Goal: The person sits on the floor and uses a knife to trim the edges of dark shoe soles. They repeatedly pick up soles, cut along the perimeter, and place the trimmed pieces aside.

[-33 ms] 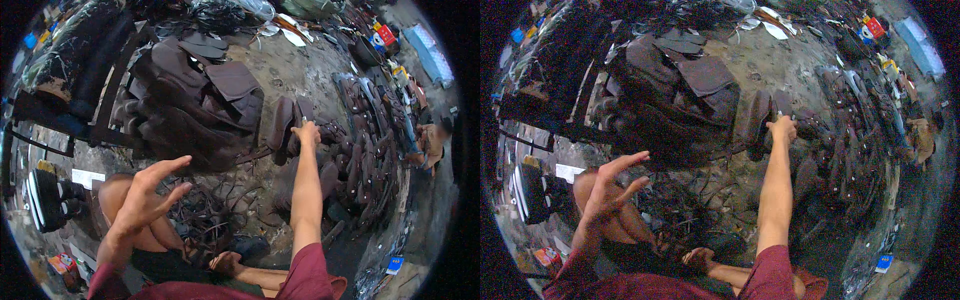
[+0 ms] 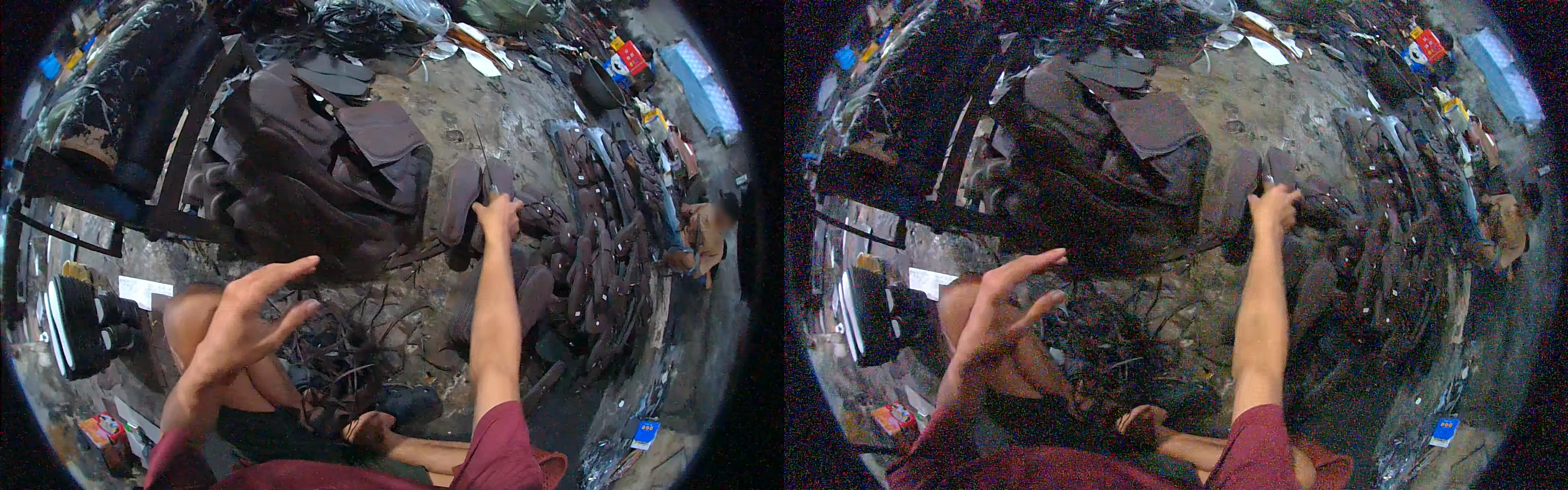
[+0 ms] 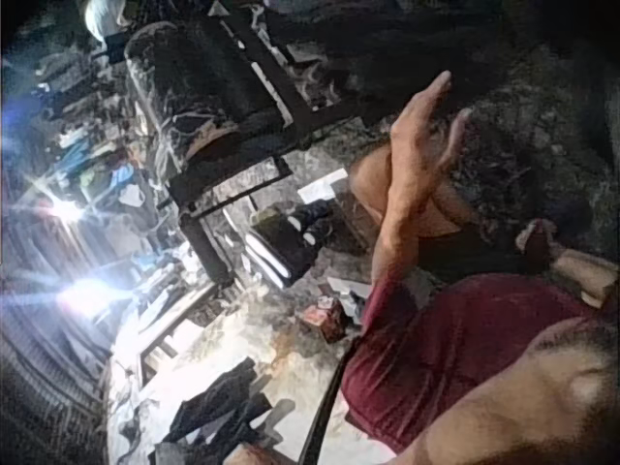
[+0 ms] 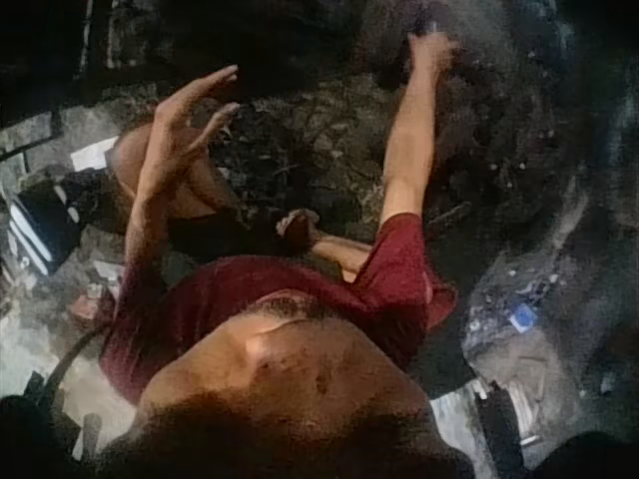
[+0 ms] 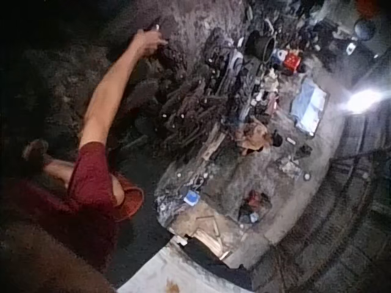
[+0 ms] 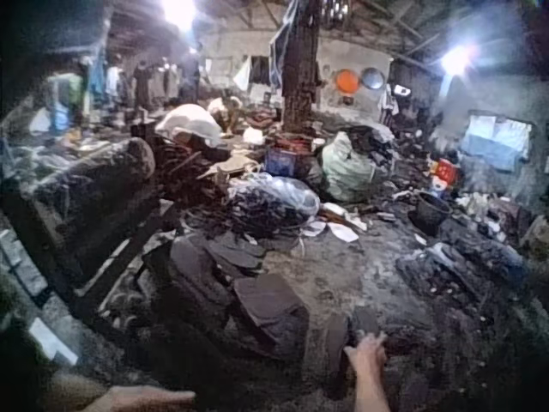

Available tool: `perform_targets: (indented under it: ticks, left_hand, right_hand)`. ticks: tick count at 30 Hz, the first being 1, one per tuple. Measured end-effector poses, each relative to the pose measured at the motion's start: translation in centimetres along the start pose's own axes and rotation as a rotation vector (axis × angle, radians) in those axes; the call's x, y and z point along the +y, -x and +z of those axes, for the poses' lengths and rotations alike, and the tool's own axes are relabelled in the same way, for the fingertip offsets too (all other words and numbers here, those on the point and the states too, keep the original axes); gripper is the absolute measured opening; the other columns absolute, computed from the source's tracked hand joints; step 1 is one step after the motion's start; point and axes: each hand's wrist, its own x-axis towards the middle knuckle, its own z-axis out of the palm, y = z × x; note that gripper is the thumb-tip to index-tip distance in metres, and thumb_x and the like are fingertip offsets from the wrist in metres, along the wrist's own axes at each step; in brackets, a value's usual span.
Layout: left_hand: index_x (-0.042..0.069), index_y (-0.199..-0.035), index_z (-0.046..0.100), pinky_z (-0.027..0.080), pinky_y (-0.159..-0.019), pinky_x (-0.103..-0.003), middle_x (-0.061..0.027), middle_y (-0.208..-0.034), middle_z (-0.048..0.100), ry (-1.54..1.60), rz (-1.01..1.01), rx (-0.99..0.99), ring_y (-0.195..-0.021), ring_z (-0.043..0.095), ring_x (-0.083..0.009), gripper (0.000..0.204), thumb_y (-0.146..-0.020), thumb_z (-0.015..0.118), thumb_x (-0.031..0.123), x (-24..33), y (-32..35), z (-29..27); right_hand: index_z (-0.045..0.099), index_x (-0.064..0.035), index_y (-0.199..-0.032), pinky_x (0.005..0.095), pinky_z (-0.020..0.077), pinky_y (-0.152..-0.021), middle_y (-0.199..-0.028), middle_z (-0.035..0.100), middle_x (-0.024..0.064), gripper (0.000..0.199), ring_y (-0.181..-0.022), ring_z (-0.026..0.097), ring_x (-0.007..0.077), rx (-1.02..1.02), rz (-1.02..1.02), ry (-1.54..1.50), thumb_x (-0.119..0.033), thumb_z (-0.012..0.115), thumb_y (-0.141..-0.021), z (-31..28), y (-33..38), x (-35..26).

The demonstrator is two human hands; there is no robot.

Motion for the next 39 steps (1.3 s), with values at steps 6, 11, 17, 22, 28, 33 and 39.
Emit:
perform_targets:
  ticks: [6,11,17,22,28,33,39]
  left_hand:
    - [0.008,-0.126,0.060,0.052,-0.087,-0.037,-0.0163,-0.113,0.066,-0.037,0.106,0.006,-0.103,0.064,-0.0313,0.048,-0.081,0.074,0.010,-0.8,-1.1,1.3]
    - [0.008,-0.126,0.060,0.053,-0.086,-0.038,-0.0173,-0.111,0.066,-0.079,0.167,0.017,-0.099,0.065,-0.0337,0.046,-0.082,0.073,0.015,-3.0,-0.5,1.5]
    - [0.006,-0.121,0.063,0.052,-0.088,-0.036,-0.0158,-0.112,0.067,-0.026,0.108,-0.042,-0.101,0.066,-0.0282,0.040,-0.084,0.073,0.017,-3.5,-0.3,1.4]
    - [-0.008,-0.126,0.052,0.049,-0.092,-0.032,-0.0176,-0.118,0.063,0.473,-0.264,-0.029,-0.104,0.062,-0.0223,0.061,-0.084,0.075,0.029,-3.9,1.0,2.9]
    - [-0.002,-0.107,0.058,0.053,-0.083,-0.035,-0.0102,-0.101,0.065,1.089,-0.307,0.456,-0.092,0.064,-0.0208,0.040,-0.079,0.079,0.016,3.9,4.3,3.4]
    - [0.003,-0.104,0.060,0.055,-0.075,-0.035,-0.0068,-0.092,0.066,1.308,-0.644,0.341,-0.081,0.065,-0.0195,0.031,-0.079,0.076,0.014,1.0,7.1,2.7]
    - [0.002,-0.125,0.047,0.055,-0.076,-0.038,-0.0123,-0.110,0.060,1.077,-0.490,0.402,-0.093,0.062,-0.0220,0.054,-0.082,0.074,0.019,2.2,10.3,2.5]
  right_hand:
    - [0.061,-0.0008,-0.102,0.0448,0.0504,-0.085,-0.097,0.068,0.0193,0.049,-0.097,0.065,0.0359,-0.187,-0.231,-0.890,-0.028,0.082,-0.068,6.8,4.4,-12.5]
    - [0.067,-0.0086,-0.104,0.0459,0.0518,-0.081,-0.092,0.069,0.0167,0.041,-0.091,0.067,0.0347,0.039,-0.488,-0.606,-0.028,0.079,-0.070,5.6,6.6,-17.1]
    - [0.068,-0.0029,-0.081,0.0374,0.0517,-0.058,-0.074,0.071,0.0113,0.031,-0.061,0.067,0.0243,0.561,-0.355,-0.959,-0.034,0.068,-0.088,-3.3,8.0,-12.2]
    - [0.048,-0.0073,-0.102,0.0276,0.0509,-0.049,-0.073,0.058,0.0043,0.033,-0.060,0.061,0.0166,-0.087,0.554,-2.074,-0.022,0.073,-0.085,-14.3,25.6,-9.0]
    - [0.051,-0.0076,-0.109,0.0294,0.0451,-0.045,-0.080,0.057,0.0043,0.034,-0.054,0.055,0.0157,-0.395,0.341,-1.725,-0.029,0.070,-0.088,-12.0,40.9,-1.3]
    - [0.032,-0.0068,-0.142,0.0317,0.0503,-0.053,-0.087,0.058,0.0105,0.048,-0.059,0.059,0.0185,-0.337,-0.059,-1.682,-0.024,0.046,-0.100,-14.2,43.9,8.7]
    - [0.047,-0.0003,-0.132,0.0396,0.0480,-0.087,-0.101,0.061,0.0148,0.043,-0.096,0.060,0.0277,-0.446,-0.715,-0.823,-0.009,0.055,-0.091,-12.7,46.2,19.8]
